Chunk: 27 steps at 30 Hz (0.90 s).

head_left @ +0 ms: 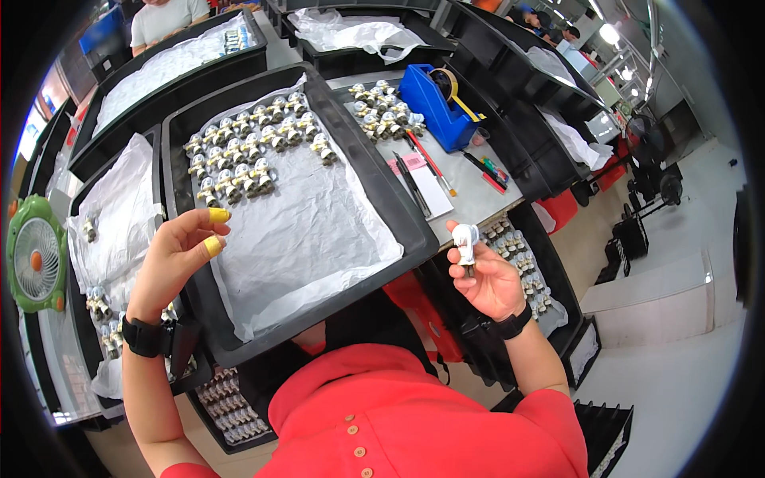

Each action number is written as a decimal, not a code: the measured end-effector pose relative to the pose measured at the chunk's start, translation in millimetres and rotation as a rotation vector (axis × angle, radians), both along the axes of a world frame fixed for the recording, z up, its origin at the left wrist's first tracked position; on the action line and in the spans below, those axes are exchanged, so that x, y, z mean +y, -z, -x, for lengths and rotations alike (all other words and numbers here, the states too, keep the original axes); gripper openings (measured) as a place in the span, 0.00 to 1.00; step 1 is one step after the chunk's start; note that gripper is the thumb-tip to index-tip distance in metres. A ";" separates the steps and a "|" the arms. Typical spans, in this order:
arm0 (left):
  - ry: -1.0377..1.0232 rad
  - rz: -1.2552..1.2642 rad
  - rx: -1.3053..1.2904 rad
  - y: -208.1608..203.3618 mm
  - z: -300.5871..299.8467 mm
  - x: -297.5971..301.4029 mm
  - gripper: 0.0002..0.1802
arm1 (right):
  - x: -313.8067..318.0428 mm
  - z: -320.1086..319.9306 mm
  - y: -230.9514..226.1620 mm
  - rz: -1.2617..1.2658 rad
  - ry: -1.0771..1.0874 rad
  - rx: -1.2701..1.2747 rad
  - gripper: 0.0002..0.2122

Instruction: The person assembles small, white, bear-like figurines by hand. They pick up a figurine from a tray, attach a small yellow cap to its head, and place the completed unit into a separate tray. The process is repeated continuously throughout the clip.

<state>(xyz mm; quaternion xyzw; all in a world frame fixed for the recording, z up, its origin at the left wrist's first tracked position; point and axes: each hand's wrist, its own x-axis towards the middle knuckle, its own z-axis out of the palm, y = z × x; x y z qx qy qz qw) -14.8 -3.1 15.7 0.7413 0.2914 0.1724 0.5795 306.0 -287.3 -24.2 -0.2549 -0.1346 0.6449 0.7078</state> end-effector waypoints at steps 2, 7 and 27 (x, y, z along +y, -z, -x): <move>-0.003 -0.026 0.017 -2.4 -1.0 -1.9 0.20 | 5.5 1.3 3.1 -0.016 -0.049 0.061 0.32; 0.009 -0.013 0.053 -8.6 -3.1 -9.3 0.20 | 15.7 6.9 5.1 -0.035 -0.096 0.077 0.30; 0.405 0.040 0.028 -18.1 -53.0 -71.5 0.22 | 48.2 27.9 -1.3 -0.001 -0.177 0.061 0.24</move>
